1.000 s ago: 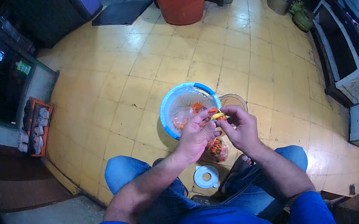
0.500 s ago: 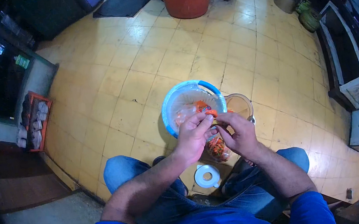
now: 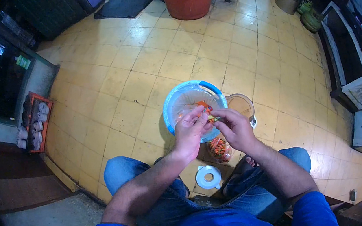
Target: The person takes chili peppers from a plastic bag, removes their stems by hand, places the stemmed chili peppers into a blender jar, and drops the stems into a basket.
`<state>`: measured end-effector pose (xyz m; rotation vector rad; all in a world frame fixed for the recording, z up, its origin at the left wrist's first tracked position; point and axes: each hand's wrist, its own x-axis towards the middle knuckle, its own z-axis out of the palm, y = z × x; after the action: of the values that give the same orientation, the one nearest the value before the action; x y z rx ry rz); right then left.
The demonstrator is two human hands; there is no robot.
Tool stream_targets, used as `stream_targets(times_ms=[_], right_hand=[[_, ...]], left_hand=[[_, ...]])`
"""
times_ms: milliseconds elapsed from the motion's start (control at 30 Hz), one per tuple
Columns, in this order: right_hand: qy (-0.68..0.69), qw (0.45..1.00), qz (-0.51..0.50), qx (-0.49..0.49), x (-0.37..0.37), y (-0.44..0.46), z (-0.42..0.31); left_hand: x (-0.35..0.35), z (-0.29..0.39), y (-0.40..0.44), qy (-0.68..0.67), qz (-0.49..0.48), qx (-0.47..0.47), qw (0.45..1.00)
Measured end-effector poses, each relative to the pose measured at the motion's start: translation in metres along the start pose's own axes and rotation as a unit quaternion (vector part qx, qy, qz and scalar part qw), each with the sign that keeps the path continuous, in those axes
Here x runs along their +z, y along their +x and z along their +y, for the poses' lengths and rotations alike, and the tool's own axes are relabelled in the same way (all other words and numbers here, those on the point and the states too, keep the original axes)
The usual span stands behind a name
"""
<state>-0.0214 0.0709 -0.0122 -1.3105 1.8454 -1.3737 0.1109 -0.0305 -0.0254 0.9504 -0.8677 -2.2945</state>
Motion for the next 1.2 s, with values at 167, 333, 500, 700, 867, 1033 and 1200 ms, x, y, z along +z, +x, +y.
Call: stream_targets(times_ms=[167,333,500,700,867,1033,1200], right_hand=[[0.091,0.992,0.005,0.082,-0.001,-0.001,0.005],[0.074,0.983,-0.002,0.167,-0.009,0.002,-0.003],[0.168,0.978,-0.007,0.120,-0.003,-0.001,0.014],[0.032,0.998,-0.019,0.054,-0.014,0.001,0.004],[-0.043,0.999,-0.010,0.022,-0.017,0.004,-0.026],[-0.116,0.991,0.033,-0.055,-0.005,-0.004,-0.017],[-0.097,0.993,0.067,-0.002,-0.004,-0.002,-0.012]], left_hand=[[-0.001,-0.005,0.001,0.090,-0.030,0.045,0.994],[-0.004,-0.012,0.003,0.112,-0.067,0.059,0.990],[0.003,-0.006,0.002,0.078,-0.087,0.099,0.988],[0.003,0.001,0.002,0.137,-0.067,0.082,0.985],[-0.001,-0.002,0.009,0.379,-0.089,0.225,0.893],[0.005,0.003,0.000,0.444,-0.106,0.237,0.858],[0.000,0.004,0.003,0.468,-0.136,0.281,0.827]])
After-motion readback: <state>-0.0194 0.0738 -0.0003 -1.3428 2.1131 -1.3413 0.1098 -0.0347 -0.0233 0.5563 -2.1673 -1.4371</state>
